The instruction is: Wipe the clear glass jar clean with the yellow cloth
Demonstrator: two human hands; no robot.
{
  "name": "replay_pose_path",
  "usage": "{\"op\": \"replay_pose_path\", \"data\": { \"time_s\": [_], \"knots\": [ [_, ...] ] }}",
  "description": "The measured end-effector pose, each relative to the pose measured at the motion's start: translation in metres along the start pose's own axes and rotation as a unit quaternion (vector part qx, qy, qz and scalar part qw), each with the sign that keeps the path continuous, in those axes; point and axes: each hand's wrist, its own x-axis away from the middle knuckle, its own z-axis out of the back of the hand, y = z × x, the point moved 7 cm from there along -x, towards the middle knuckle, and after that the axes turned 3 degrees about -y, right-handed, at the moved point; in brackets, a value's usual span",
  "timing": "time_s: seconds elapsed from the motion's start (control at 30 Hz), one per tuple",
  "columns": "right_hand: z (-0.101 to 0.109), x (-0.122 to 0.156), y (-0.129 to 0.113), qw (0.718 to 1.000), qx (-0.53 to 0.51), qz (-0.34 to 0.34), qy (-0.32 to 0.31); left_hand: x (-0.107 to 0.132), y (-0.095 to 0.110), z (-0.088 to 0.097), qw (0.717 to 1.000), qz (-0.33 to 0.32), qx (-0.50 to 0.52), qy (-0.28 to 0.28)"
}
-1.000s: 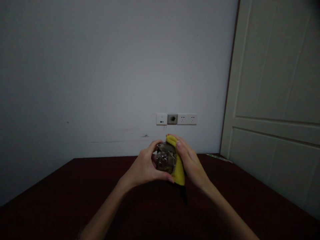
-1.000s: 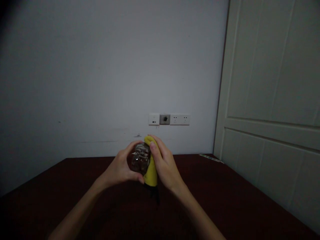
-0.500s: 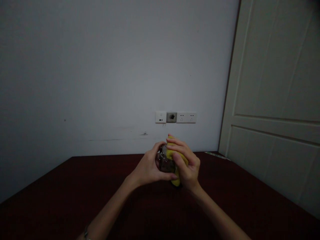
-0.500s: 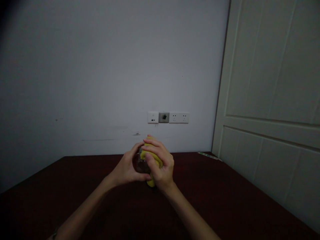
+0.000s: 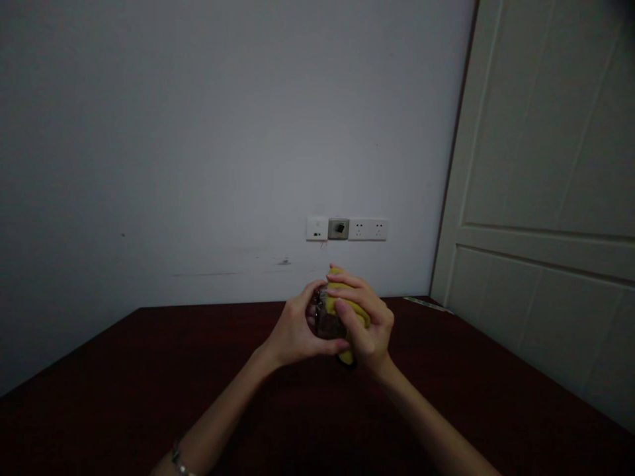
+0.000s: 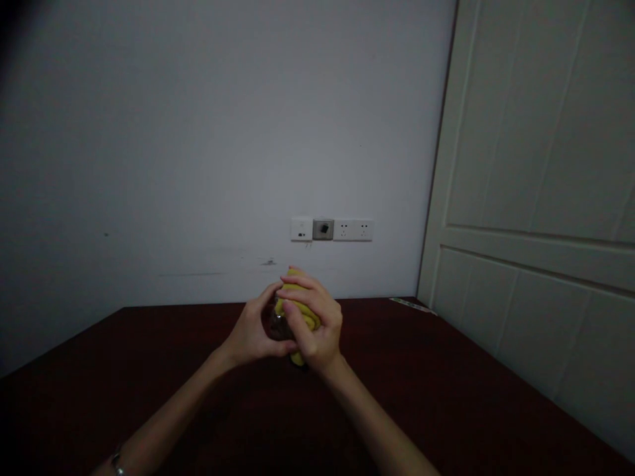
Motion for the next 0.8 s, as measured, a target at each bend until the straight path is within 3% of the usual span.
{"op": "replay_pose_path", "data": {
  "time_s": [0.1,0.23,0.3,0.37,0.47,0.6,0.67,0.8],
  "knots": [
    [0.002,0.0,0.008,0.999,-0.02,-0.031,0.015,0.001,0.001,0.001,1.0,-0.021,-0.014,0.015],
    [0.003,0.003,0.039,0.973,-0.103,-0.19,0.077,0.002,0.013,0.002,0.994,-0.084,-0.064,0.009],
    [0.003,0.005,0.045,0.961,-0.129,-0.226,0.092,0.002,0.018,0.002,0.992,-0.103,-0.076,0.001],
    [0.005,0.003,0.037,0.969,-0.114,-0.199,0.09,0.001,0.019,0.002,0.993,-0.094,-0.065,0.0],
    [0.007,-0.001,0.015,0.991,-0.052,-0.106,0.056,0.0,0.015,0.0,0.999,-0.048,-0.008,-0.004],
    [0.007,-0.002,-0.004,1.0,-0.011,-0.01,0.005,0.0,0.008,-0.008,0.998,0.008,0.056,-0.023],
    [0.006,-0.002,0.001,1.0,-0.019,-0.016,0.003,0.0,0.006,-0.009,0.998,0.012,0.06,-0.017],
    [0.007,-0.001,0.029,0.986,-0.087,-0.127,0.065,0.0,0.011,-0.003,0.999,-0.031,0.01,-0.004]
  ]
}}
